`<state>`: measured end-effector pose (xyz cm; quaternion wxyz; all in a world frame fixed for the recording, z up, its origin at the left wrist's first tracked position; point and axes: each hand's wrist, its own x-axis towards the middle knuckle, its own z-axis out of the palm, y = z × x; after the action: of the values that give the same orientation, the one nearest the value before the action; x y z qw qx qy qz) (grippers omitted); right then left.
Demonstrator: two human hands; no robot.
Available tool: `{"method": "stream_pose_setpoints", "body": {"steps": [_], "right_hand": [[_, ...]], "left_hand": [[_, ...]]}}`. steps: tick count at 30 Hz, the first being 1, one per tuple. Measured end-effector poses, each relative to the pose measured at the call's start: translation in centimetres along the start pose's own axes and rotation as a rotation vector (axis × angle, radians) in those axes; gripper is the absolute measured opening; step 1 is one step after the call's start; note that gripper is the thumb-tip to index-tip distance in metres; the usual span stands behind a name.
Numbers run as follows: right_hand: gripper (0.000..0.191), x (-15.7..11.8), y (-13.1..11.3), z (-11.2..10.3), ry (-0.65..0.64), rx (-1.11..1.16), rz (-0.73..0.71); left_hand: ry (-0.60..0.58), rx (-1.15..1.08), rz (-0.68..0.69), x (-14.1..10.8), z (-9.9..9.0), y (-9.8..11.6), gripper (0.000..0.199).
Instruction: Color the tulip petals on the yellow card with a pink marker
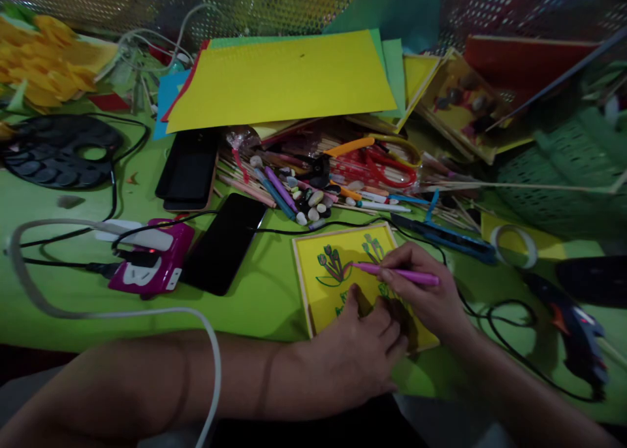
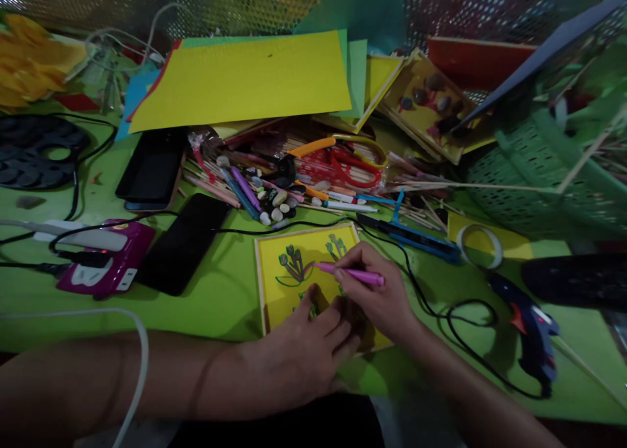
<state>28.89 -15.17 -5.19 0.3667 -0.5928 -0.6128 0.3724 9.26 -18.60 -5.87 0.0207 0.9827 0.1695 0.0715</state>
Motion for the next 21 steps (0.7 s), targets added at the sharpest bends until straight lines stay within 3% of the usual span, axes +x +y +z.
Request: {"method": "stream_pose_setpoints", "body": {"steps": [21], "right_hand": [[0.010,-0.27,0.30,-0.01,-0.085,0.092,0.036]], "left_hand": [[0.016,0.006,0.007,0.05,0.21,0.09,0.058]]}}
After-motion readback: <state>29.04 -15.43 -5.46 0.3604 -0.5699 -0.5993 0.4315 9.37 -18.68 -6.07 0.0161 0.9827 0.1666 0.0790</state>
